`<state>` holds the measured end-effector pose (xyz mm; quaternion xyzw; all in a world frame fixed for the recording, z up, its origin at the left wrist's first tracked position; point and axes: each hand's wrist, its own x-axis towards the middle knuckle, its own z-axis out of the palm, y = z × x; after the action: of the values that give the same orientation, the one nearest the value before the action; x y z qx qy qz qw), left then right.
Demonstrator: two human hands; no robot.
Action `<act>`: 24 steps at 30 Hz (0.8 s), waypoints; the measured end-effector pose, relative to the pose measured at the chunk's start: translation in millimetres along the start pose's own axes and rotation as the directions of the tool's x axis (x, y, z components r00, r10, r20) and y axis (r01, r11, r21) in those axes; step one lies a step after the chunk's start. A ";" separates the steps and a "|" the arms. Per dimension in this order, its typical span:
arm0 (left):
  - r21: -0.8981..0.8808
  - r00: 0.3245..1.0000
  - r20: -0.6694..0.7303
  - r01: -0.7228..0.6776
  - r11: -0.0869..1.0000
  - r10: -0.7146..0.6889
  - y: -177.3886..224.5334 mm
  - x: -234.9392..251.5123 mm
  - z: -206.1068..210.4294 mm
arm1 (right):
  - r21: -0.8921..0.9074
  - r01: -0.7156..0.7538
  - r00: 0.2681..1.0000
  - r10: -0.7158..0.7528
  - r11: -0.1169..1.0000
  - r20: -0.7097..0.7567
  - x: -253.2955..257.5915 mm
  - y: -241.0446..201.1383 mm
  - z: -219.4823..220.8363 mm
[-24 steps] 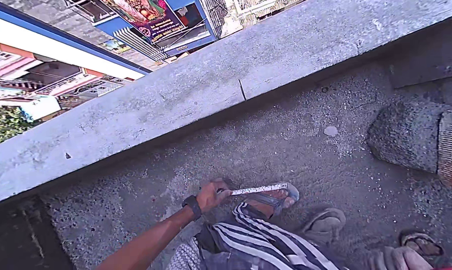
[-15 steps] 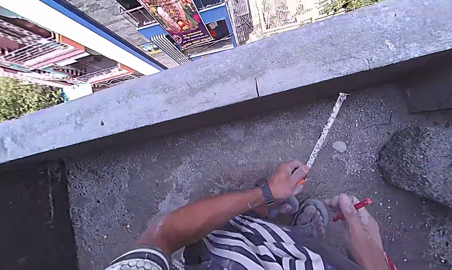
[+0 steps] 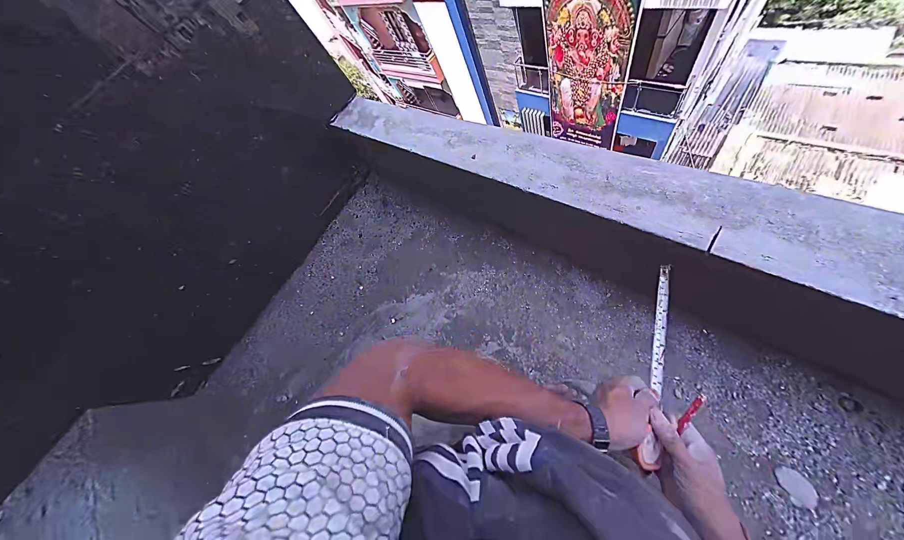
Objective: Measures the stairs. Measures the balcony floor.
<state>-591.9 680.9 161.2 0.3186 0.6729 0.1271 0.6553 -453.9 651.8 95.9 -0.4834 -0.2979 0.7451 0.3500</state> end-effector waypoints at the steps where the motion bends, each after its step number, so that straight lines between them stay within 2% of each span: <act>1: -0.014 0.999 -0.022 -0.030 0.999 0.030 -4.5 -3.7 -2.8 | -0.033 -0.027 0.999 0.028 0.999 0.024 -1.1 -4.9 -2.0; 3: -0.092 0.988 -0.123 -0.100 0.991 0.089 -11.8 -1.9 -16.6 | -0.193 -0.057 0.996 0.068 0.980 0.052 4.5 -12.6 -4.5; 5: -0.222 0.944 -0.305 -0.198 0.955 0.125 -24.1 1.6 -38.8 | -0.442 -0.050 0.989 0.106 0.896 0.103 6.5 -6.8 -12.7; 7: -0.355 0.852 -0.508 -0.339 0.871 0.124 -33.9 8.9 -66.0 | -0.711 -0.001 0.980 0.144 0.703 0.140 3.8 3.2 -35.7; 9: -0.471 0.734 -0.678 -0.466 0.749 0.030 -39.4 20.0 -97.4 | -0.851 0.040 0.984 0.128 0.523 0.125 1.2 9.7 -70.4; 12: -0.546 0.593 -0.784 -0.521 0.656 -0.182 -55.6 34.5 -144.2 | -0.953 -0.024 0.996 0.085 0.303 0.002 -1.8 -1.8 -130.4; 15: -0.494 0.452 -0.851 -0.517 0.699 -0.268 -91.4 57.3 -203.4 | -0.986 -0.108 0.990 0.106 0.129 -0.094 -7.5 -18.5 -164.1; 18: -0.474 0.338 -0.878 -0.506 0.721 -0.340 -129.7 79.7 -262.6 | -0.986 -0.162 0.981 0.116 0.048 -0.155 -3.4 -25.3 -181.2; 20: -0.484 0.318 -0.874 -0.508 0.712 -0.367 -140.6 85.0 -292.9 | -0.983 -0.173 0.978 0.132 0.065 -0.163 2.8 -15.2 -181.6; 24: -0.595 0.366 -0.802 -0.562 0.575 -0.472 -139.8 94.7 -317.7 | -0.982 -0.181 0.943 0.294 0.062 -0.155 30.1 -4.9 -145.7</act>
<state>-928.6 708.7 37.6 -0.1321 0.7617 0.5971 0.2142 -326.2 694.4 32.6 -0.6013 -0.6483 0.4215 -0.2013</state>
